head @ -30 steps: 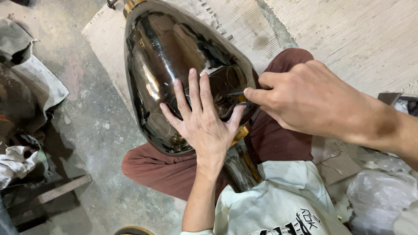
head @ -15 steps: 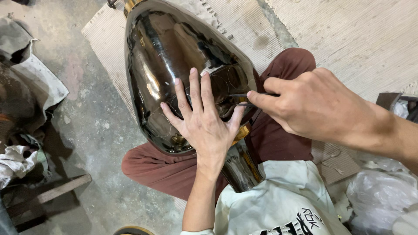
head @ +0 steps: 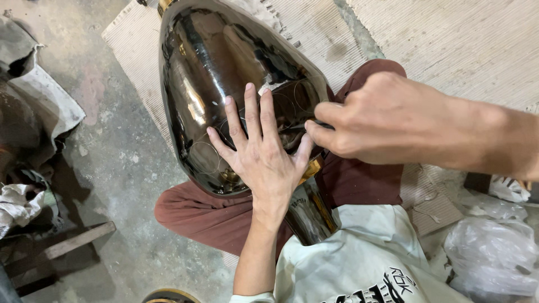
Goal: The person uses a small metal tool to engrave circular patterns onto the surface of a large, dark metallic vase. They hold the vase steady with one hand while carefully tracing the outlines of the circles with the tool in the other hand.
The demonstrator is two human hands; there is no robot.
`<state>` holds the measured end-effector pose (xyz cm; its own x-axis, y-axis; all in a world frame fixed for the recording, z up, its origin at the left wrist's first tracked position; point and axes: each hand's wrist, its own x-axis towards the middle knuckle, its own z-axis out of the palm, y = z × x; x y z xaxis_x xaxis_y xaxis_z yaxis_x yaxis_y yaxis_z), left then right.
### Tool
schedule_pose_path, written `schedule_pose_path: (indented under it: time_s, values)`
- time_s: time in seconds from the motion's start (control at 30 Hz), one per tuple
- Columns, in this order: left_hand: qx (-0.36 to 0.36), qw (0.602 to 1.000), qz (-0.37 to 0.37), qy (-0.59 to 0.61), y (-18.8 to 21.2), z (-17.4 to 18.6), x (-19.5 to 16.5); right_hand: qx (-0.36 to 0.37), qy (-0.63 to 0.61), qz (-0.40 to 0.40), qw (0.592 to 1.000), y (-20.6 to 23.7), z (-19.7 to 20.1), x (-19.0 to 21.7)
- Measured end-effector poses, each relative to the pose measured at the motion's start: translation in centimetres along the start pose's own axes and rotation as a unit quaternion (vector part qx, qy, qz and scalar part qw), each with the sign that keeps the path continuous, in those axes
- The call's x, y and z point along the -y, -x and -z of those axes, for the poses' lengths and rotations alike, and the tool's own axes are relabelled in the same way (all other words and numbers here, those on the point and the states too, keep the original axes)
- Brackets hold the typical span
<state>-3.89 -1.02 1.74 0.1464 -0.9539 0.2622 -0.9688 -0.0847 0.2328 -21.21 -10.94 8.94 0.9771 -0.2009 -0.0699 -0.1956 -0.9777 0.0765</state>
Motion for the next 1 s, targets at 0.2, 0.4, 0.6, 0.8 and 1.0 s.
schedule_pose_path:
  time_s: [0.2, 0.4, 0.6, 0.8, 1.0]
  values:
    - [0.003, 1.0, 0.003, 0.001, 0.0, 0.0, 0.0, 0.017, -0.013, -0.024, 0.999, -0.2, 0.8, -0.3]
    - [0.014, 1.0, 0.005, 0.006, 0.1, 0.1, 0.2, 0.013, -0.064, -0.096, 0.993, 0.7, -0.6, -0.4]
    - [0.008, 1.0, 0.0, 0.0, 0.0, -0.1, 0.2, 0.026, -0.126, -0.15, 0.98, 2.2, -2.4, 0.3]
    - [0.0, 1.0, -0.002, -0.002, 0.2, 0.0, 0.3, -0.039, -0.187, -0.227, 0.955, 3.3, -3.1, 1.9]
    - [0.001, 1.0, -0.001, -0.006, 0.2, 0.0, 0.3, -0.047, -0.22, -0.252, 0.941, 3.6, -3.2, 2.3]
